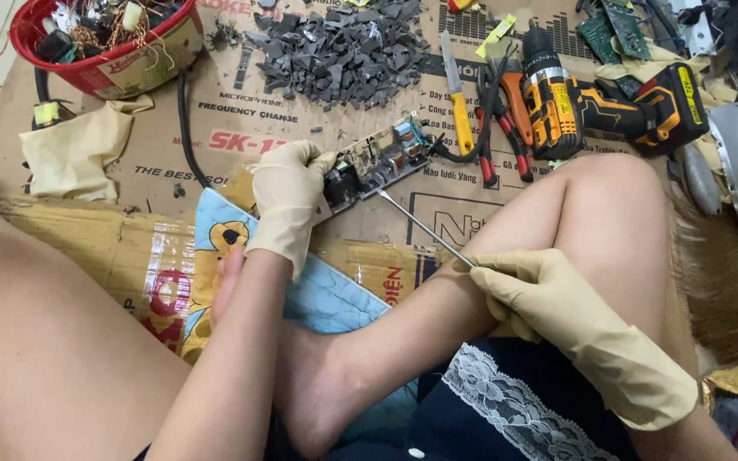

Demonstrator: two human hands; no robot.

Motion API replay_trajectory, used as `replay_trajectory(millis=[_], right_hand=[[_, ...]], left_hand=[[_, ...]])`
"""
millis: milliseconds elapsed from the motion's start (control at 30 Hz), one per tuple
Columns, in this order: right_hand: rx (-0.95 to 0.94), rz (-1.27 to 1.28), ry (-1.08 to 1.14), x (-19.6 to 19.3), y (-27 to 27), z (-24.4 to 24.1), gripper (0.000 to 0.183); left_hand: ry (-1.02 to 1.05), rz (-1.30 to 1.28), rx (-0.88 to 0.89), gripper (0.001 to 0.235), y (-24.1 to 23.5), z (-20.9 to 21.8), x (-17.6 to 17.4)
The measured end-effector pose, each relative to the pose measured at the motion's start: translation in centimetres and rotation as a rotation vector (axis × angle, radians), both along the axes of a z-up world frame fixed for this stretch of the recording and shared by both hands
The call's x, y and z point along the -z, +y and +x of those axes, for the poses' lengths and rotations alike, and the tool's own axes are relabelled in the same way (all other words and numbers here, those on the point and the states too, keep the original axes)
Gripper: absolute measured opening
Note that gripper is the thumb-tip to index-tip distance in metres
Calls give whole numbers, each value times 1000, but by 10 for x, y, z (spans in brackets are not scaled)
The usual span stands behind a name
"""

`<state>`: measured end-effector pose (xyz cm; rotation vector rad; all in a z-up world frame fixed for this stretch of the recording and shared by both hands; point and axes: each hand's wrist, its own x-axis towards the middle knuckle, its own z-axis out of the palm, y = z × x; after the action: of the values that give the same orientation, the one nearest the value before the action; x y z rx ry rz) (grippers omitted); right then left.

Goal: The person sits on the floor and uses a screwdriver to remove screws from a small electronic device. They carefully unscrew fasteners and place them aside while working on the device's casing.

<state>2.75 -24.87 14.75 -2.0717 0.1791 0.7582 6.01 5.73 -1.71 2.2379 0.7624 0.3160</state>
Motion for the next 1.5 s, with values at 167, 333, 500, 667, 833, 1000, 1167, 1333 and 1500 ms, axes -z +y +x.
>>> replay_trajectory(millis=[167,333,500,667,833,1000,1167,1333,1500], right_hand=[[-79,-51,-11,-4,14,4,28],[-341,-219,-93,-24,28,22,35],[-593,-471,-191,-45,42,50,34],[-511,-388,-47,-6,30,87,28],[-523,-304,43,-8,51,89,31],[-485,-306,83,-22,62,87,30],[-480,-318,194,-34,83,98,33],[-521,-397,265,-77,140,98,32],[-633,-745,241,-98,175,86,31]], left_hand=[[43,155,59,30,7,-7,1],[47,246,30,39,-8,-12,-8],[52,329,-28,34,-12,-7,-2],[25,359,-85,35,-15,-1,14],[-7,350,-96,32,-11,2,20],[-90,401,-85,22,-13,1,27],[-83,426,-82,23,-13,-1,21],[-65,398,-86,24,-16,-3,21],[-89,400,-93,23,-15,0,22]])
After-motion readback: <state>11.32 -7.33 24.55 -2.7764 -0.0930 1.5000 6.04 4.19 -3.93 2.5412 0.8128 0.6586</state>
